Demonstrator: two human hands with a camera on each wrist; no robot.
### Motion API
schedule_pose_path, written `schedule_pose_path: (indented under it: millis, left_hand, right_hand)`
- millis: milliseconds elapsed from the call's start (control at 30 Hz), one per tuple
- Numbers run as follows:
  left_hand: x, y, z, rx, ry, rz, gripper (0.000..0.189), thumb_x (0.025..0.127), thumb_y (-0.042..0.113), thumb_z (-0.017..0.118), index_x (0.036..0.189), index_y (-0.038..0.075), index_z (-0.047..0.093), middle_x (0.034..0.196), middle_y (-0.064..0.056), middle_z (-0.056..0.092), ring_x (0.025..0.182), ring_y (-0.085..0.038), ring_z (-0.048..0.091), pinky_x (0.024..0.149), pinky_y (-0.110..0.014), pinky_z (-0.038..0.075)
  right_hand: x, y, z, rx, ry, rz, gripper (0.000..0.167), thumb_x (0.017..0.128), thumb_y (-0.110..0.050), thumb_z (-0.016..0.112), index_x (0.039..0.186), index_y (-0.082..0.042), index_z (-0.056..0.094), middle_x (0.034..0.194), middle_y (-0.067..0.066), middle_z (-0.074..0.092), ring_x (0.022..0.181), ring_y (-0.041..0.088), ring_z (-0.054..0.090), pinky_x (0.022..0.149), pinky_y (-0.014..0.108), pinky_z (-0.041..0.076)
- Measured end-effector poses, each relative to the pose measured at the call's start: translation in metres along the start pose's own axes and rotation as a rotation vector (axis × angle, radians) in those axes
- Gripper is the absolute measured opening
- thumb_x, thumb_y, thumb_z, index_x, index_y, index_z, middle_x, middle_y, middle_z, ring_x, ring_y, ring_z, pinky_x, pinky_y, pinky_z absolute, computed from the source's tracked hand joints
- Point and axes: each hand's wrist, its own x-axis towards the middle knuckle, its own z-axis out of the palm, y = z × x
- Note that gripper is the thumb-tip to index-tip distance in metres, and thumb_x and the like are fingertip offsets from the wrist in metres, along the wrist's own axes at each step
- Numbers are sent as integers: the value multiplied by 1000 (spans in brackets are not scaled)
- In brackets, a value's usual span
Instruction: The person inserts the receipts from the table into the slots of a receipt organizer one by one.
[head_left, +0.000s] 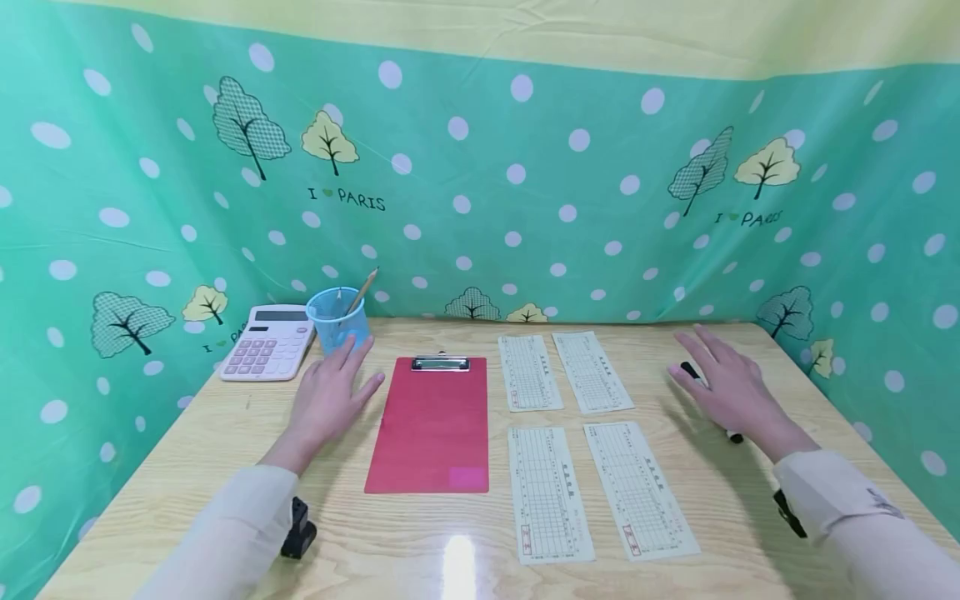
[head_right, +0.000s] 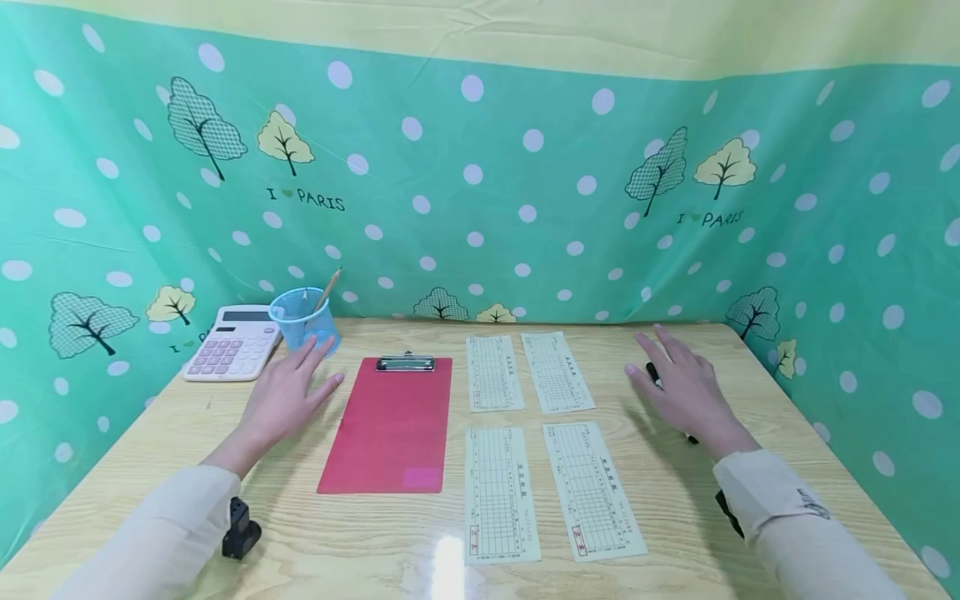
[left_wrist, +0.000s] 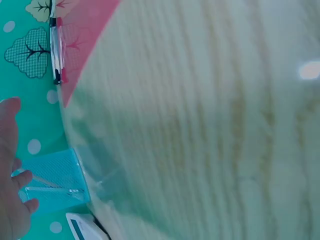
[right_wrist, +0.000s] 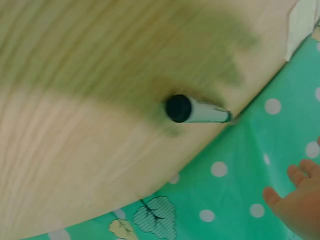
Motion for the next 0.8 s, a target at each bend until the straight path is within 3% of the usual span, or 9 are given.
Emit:
schedule_pose_path:
  millis: [133,267,533,800]
  left_hand:
    - [5,3,-2,-42,60,20,63,101,33,61,154,5,40,154,-28,38,138,-49,40,109,-65,33]
    - [10,8,-3,-100,73,22,61,100,31,63,151,2,43,150,-28,44,134,-50,44,107,-66,35]
    - [20,16,-2,-230,16,-61,65,99,28,67,151,0,41,152,-26,43,140,-45,39,112,-60,34]
    - [31,28,7,-410,-12,-132,65,97,20,69,151,-1,40,149,-27,45,127,-47,50,103,-59,44]
  right_hand:
    - [4,-11,-4,16,9,-9,70,107,-47,46,158,-4,28,161,31,20,141,59,22,104,78,19]
    - [8,-21,-5,36,27,-21,70,105,-44,52,157,-3,31,157,33,25,137,60,28,102,77,26]
    - [13,-46,-5,157,46,-9,70,99,-39,67,151,-2,40,146,32,40,119,50,54,89,70,45]
    - [14,-72,-5,309,19,-2,70,93,-35,76,148,-1,47,144,26,50,114,44,60,85,55,55]
